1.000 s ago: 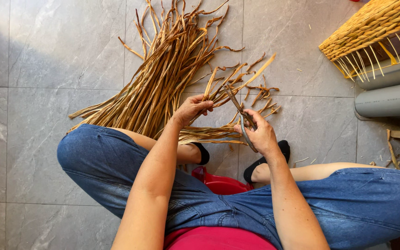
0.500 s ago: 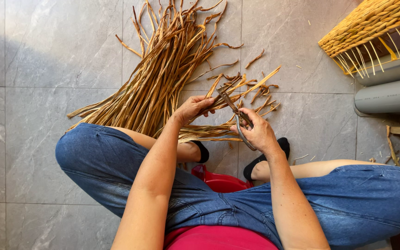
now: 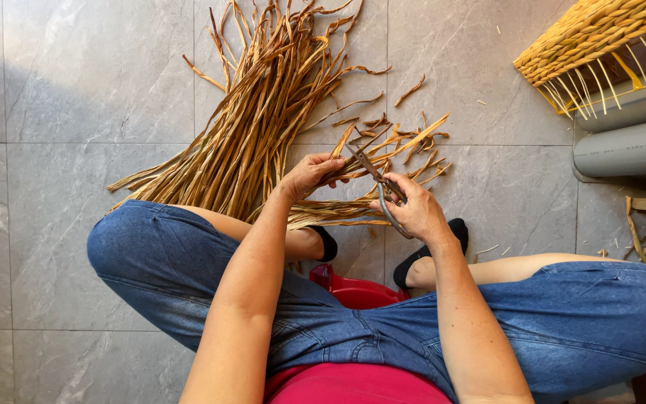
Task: The person sits on a low stool on the floor and trims the root ends off a large bundle of dried plant fibers using scissors, cutting piece by piece and letting trimmed-off ends fall aside while working through the bundle.
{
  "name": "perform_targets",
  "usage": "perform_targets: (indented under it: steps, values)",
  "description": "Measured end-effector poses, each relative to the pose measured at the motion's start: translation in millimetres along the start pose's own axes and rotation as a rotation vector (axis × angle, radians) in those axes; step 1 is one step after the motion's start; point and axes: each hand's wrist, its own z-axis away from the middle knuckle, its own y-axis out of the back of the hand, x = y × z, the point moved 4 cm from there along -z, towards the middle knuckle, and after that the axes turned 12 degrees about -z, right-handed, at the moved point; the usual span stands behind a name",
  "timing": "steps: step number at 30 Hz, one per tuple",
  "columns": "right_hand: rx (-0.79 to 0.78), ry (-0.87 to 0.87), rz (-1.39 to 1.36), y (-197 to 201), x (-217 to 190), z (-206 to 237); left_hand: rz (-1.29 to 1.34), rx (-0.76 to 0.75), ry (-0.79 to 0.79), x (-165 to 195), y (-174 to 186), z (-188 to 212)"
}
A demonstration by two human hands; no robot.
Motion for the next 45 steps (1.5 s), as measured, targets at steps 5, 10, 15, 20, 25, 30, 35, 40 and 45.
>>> perform_targets:
  steps: [5,10,15,20,25,30,35,40,45]
  values:
    - [-0.007,-0.106,-0.013,-2.0,9.4,-1.2,0.015,0.01,0.036,-2.4,-0.5,-2.5]
    - [0.053,-0.046,-0.268,-0.8,14.0,-2.3,-0.001,0.014,0.039,-1.3,-0.6,-3.5]
    - [0.013,0.047,-0.131,1.9,-1.2,2.3,-0.036,0.012,0.024,2.1,-1.6,-2.3]
    - [0.011,0.101,-0.02,-8.0,-19.6,6.8,-0.089,-0.014,0.056,-0.9,-5.2,-3.4]
    - [-0.003,0.05,-0.074,-18.9,-9.9,1.4,-0.172,-0.059,0.046,-3.2,-8.0,-6.9]
    - [0.035,0.083,-0.357,-19.4,8.6,-3.0,-0.149,-0.029,0.047,-0.2,-5.5,-5.6]
    - [0.213,0.076,-0.695,-3.4,24.3,-4.1,-0.238,-0.002,0.023,7.7,-5.5,-5.9]
    - [0.313,0.097,-0.856,8.8,32.4,0.6,-0.254,0.055,0.01,8.2,-4.3,-11.7]
    - [0.226,0.041,-0.625,2.3,27.4,6.8,-0.054,0.084,-0.018,7.9,5.6,-7.0]
